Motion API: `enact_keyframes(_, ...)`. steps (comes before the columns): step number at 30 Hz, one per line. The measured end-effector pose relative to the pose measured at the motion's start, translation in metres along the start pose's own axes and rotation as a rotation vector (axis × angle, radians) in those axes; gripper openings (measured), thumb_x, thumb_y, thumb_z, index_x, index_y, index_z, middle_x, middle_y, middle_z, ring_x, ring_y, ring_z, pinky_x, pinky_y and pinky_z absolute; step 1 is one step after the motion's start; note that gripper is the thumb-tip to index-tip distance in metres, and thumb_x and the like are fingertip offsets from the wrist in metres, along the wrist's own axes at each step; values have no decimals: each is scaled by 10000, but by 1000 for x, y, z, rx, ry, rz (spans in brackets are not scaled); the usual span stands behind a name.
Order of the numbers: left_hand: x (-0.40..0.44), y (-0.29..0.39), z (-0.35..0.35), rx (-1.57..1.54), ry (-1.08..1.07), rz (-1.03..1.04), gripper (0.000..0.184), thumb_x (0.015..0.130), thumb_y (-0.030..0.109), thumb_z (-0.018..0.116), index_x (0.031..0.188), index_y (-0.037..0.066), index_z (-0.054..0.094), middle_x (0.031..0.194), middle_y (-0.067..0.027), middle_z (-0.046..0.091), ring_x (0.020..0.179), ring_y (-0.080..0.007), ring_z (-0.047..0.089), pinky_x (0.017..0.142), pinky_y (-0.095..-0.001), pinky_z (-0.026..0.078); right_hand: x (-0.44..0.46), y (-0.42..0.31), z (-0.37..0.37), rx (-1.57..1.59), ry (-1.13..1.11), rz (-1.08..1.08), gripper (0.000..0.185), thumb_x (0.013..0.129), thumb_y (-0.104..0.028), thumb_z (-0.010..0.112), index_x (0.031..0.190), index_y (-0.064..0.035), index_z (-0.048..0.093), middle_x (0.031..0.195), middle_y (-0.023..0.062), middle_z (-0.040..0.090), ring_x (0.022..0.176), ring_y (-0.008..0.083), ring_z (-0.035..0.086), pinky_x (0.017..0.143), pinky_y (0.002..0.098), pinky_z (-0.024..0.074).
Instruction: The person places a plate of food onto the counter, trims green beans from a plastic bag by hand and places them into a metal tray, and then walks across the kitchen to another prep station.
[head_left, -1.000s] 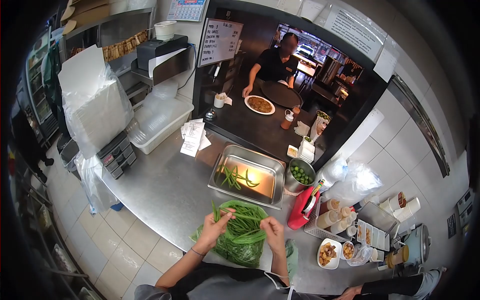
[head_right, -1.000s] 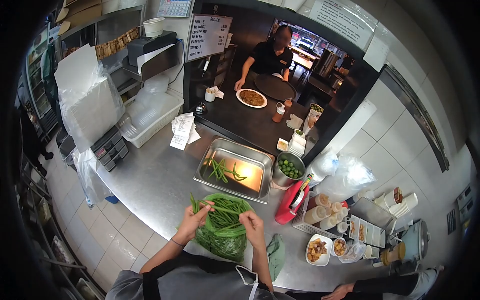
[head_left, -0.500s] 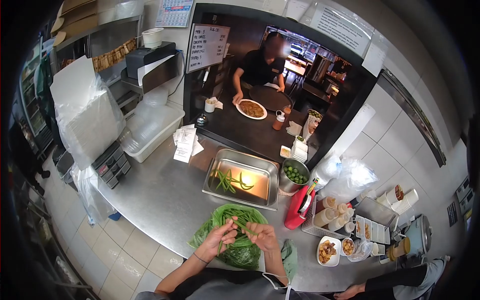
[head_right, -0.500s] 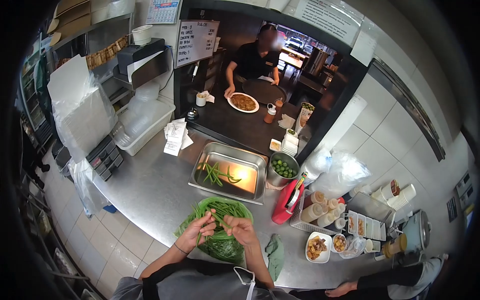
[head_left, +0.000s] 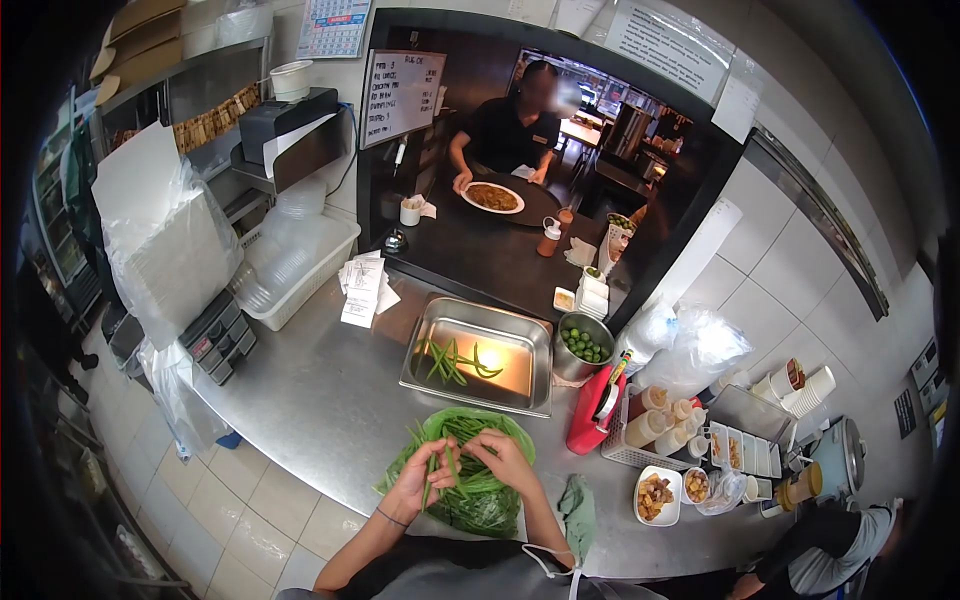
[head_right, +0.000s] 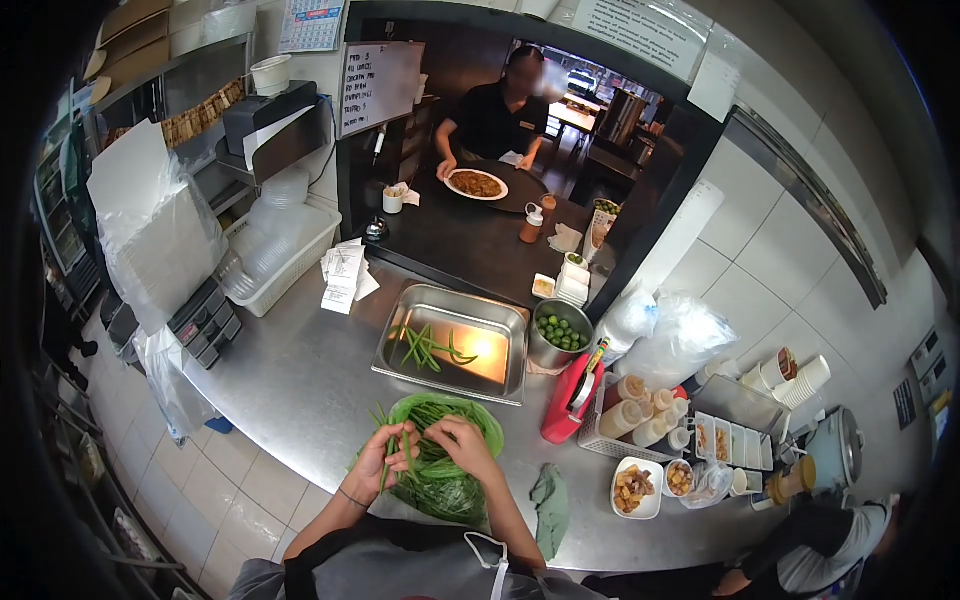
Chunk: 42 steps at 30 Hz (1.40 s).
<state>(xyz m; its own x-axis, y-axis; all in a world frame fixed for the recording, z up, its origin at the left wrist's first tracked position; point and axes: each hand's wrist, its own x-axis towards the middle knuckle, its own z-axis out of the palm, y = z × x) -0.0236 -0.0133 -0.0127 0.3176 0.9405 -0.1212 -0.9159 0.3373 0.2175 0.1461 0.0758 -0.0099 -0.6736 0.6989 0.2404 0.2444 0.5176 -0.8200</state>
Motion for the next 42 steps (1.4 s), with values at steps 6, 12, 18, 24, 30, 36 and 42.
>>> enact_keyframes(6,4,3,-14,-174,-28,13,229,934,292,510,789,118,477,657,10,427,537,-83,394,440,-210,318,-3,16,29,-658,162,-69,275,778,-137,652,1051,-97,649,1048,39,589,1035,247,521,916,445,372)
enact_keyframes(12,9,-2,-1,-83,350,101,160,941,268,534,881,121,511,663,5,433,558,-96,414,484,-228,349,-11,10,44,-575,-65,1,325,708,-210,716,1015,-128,645,1074,33,541,1101,249,466,997,518,271)
enact_keyframes(18,-6,4,4,253,326,235,117,926,170,568,1022,112,535,651,28,446,501,-60,384,449,-209,301,-7,5,30,-438,-130,88,240,679,-170,727,892,-124,625,1037,37,524,1095,256,464,998,496,268)
enact_keyframes(24,-8,6,9,616,361,318,137,874,110,639,1009,89,625,568,75,408,441,-12,306,392,-186,206,-7,8,28,-247,56,89,200,690,-171,737,842,-120,617,1070,48,530,1084,267,468,972,453,295)
enact_keyframes(30,1,-9,2,1048,426,482,177,844,84,665,1017,46,670,656,53,544,565,-27,452,490,-201,368,-6,-14,19,-96,355,44,136,752,-67,708,870,-44,644,962,89,586,888,222,567,776,330,452)
enact_keyframes(36,19,-30,-26,1155,342,584,174,827,75,679,985,4,669,771,15,623,708,-57,533,631,-226,442,-7,-53,22,115,343,-73,148,825,2,627,971,12,650,922,102,604,786,170,601,670,266,488)
enact_keyframes(42,5,-13,1,1340,412,737,154,795,68,704,926,-7,678,751,-43,629,698,-93,567,617,-247,442,-5,-66,7,43,400,-157,135,843,13,599,968,19,653,871,112,643,772,177,619,671,267,484)
